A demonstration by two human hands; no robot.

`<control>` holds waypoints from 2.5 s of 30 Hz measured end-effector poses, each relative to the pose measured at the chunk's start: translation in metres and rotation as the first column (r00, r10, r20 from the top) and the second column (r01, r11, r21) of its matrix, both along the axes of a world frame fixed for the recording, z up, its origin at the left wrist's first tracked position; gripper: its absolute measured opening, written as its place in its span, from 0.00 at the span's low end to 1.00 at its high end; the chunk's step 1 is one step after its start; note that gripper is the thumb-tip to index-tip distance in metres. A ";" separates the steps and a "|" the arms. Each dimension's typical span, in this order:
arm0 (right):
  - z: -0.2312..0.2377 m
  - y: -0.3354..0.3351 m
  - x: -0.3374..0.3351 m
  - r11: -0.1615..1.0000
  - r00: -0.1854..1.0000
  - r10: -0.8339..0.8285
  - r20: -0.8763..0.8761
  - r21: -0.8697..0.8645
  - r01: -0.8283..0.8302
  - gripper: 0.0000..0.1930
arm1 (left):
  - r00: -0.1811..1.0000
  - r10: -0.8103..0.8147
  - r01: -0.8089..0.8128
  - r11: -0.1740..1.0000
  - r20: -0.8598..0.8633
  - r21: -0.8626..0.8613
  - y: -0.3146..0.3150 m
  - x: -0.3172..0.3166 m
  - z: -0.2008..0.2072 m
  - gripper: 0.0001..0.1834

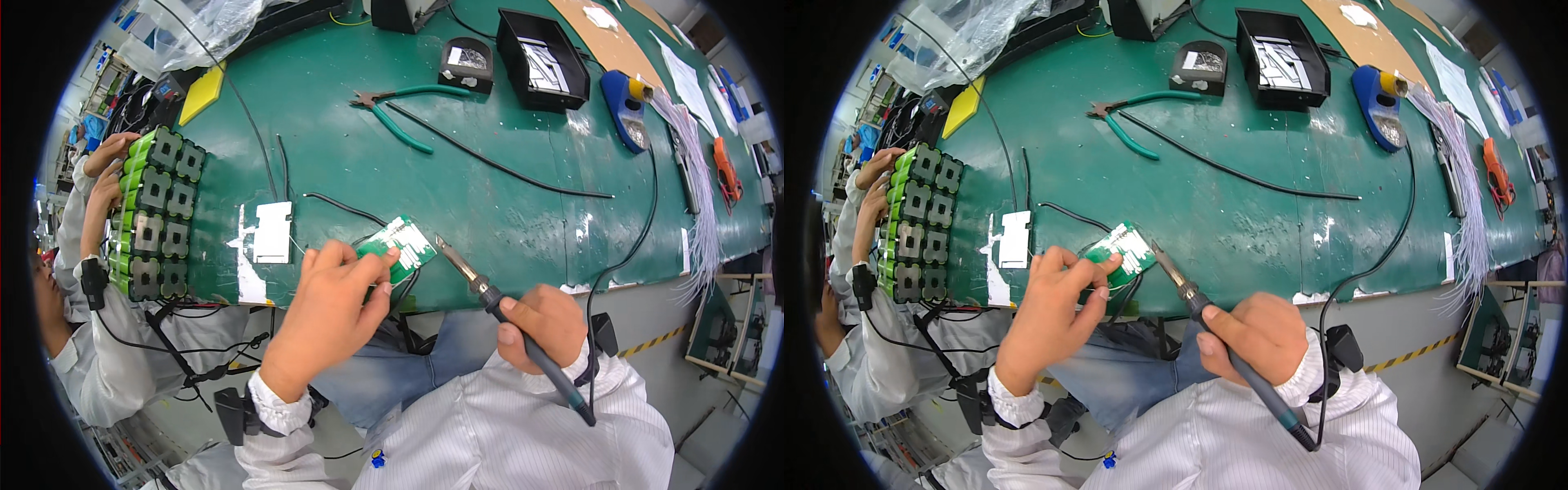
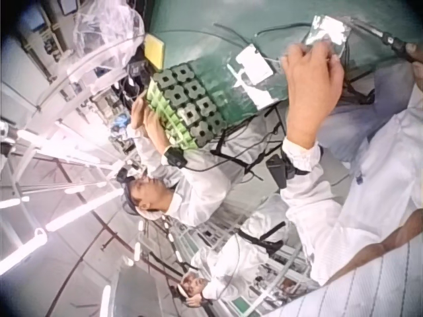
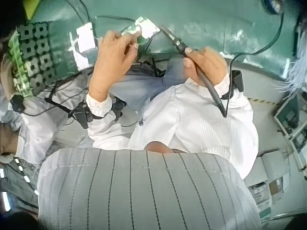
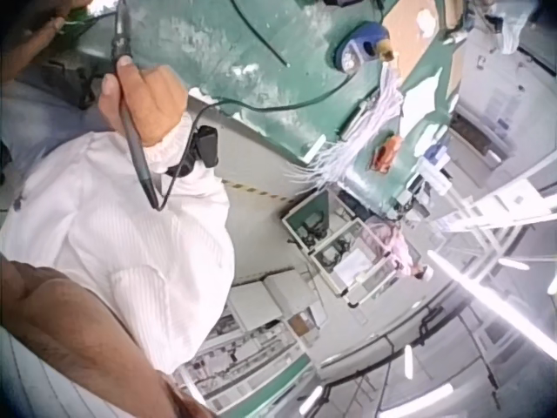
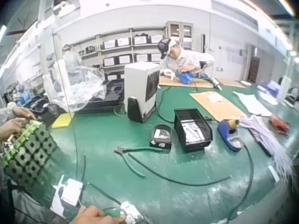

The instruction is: Soldering components or wires onto a small green circuit board at an industrial workstation.

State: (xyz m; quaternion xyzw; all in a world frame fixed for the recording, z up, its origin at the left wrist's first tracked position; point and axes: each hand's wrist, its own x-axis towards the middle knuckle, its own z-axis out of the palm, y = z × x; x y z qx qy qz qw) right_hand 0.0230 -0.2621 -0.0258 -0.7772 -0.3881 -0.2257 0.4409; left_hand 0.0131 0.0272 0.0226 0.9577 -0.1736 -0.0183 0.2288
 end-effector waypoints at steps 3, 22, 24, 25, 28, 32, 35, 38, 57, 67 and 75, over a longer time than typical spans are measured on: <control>0.002 -0.001 0.005 1.000 0.999 0.008 -0.044 0.024 -0.006 0.10 | 0.997 -0.006 0.000 0.997 -0.077 -0.078 0.007 0.011 0.007 0.07; 0.063 -0.025 0.091 0.978 0.543 0.195 -0.817 0.205 -0.043 0.14 | 0.965 0.144 -0.125 0.987 0.220 -0.097 -0.013 -0.017 -0.037 0.09; 0.073 -0.015 0.107 0.976 0.509 0.215 -0.833 0.192 -0.098 0.13 | 0.957 0.175 -0.157 0.983 0.233 -0.095 -0.016 -0.019 -0.040 0.09; 0.077 -0.011 0.115 0.977 0.496 0.201 -0.845 0.133 -0.168 0.13 | 0.950 0.192 -0.175 0.981 0.248 -0.087 -0.018 -0.019 -0.040 0.10; 0.088 0.008 0.132 0.958 0.501 0.187 -0.845 0.044 -0.283 0.11 | 0.945 0.210 -0.191 0.977 0.250 -0.099 -0.018 -0.022 -0.043 0.09; 0.079 0.019 0.140 0.942 0.494 0.191 -0.848 0.017 -0.336 0.11 | 0.947 0.228 -0.206 0.972 0.229 -0.115 -0.019 -0.022 -0.044 0.09; 0.071 0.023 0.144 0.944 0.458 0.174 -0.872 0.015 -0.331 0.13 | 0.949 0.232 -0.210 0.970 0.213 -0.120 -0.019 -0.022 -0.043 0.09; 0.064 0.022 0.150 0.942 0.424 0.168 -0.890 0.018 -0.336 0.13 | 0.951 0.231 -0.211 0.971 0.205 -0.114 -0.019 -0.022 -0.043 0.09; 0.025 0.016 0.118 0.953 0.794 0.290 -0.534 0.086 -0.290 0.09 | 0.892 0.273 -0.260 0.962 0.360 -0.085 -0.036 -0.014 -0.041 0.10; 0.029 0.020 0.116 0.978 0.692 0.199 -0.694 0.098 -0.183 0.10 | 0.873 0.310 -0.301 0.950 0.377 -0.084 -0.041 -0.013 -0.045 0.09; 0.026 0.019 0.123 0.972 0.657 0.220 -0.721 0.102 -0.213 0.10 | 0.845 0.388 -0.350 0.922 0.368 -0.168 -0.044 -0.014 -0.050 0.11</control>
